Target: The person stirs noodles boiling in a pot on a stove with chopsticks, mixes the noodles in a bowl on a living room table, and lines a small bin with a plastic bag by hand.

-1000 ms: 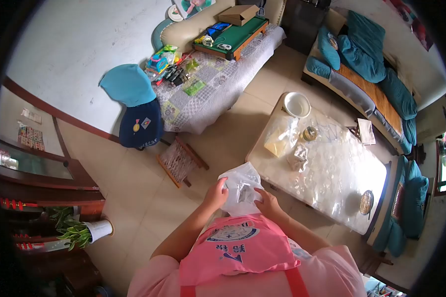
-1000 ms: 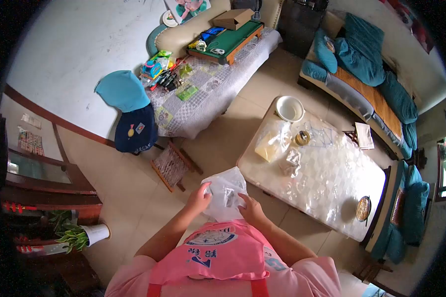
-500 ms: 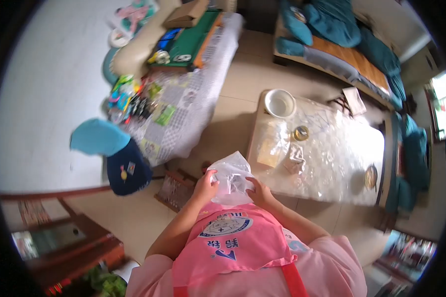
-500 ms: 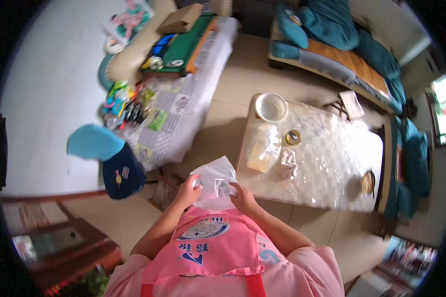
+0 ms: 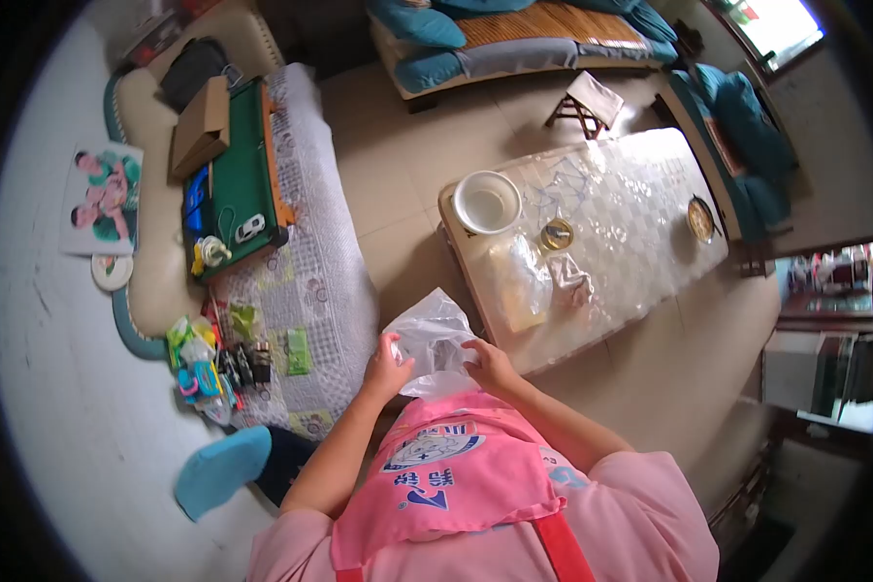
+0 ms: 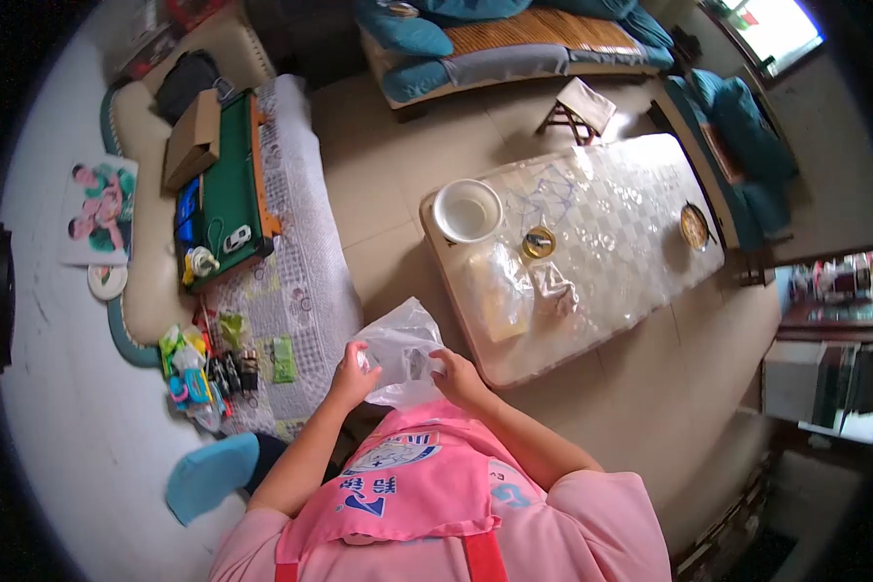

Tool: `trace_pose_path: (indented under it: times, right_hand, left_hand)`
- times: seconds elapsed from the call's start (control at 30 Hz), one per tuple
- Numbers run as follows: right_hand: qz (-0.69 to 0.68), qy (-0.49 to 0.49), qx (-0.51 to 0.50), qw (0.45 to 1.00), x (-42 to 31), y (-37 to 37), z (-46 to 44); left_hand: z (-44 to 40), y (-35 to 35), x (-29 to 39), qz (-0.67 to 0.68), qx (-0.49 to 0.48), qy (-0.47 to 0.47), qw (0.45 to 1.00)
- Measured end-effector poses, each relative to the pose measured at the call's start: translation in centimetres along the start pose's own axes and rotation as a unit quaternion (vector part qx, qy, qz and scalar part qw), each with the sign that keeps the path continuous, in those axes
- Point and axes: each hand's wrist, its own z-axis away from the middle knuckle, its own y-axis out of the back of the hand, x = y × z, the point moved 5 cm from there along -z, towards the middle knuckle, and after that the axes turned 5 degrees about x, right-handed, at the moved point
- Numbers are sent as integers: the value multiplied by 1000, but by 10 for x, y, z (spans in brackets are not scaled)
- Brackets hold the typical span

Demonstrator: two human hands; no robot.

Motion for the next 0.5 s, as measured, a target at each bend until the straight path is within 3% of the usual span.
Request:
trace_pose_path:
  times: [0.17, 0.23, 0.27, 0.33, 0.4, 0.5]
  right_hand:
    - [-21, -18, 74, 997, -5, 15, -27]
    - [-53, -11, 130, 990, -4, 28, -46]
    - [-48, -15, 146, 988, -3, 35, -55]
    - [-46, -21, 165, 985, -6, 54, -81]
    - [-14, 64, 257, 964, -22, 99, -115]
    - [-21, 75, 290, 954, -12, 133, -170]
  left_hand:
    - [-62, 5, 20, -11, -15, -24, 1000]
    - [-87, 11, 45, 53, 82, -151, 984]
    - [-103, 7, 46, 72, 43, -110, 990]
    - [-135, 12, 83, 48, 53, -92, 993]
    - [-179, 16, 131, 11, 86, -62, 994]
    - [-242, 0, 145, -86, 71, -135, 985]
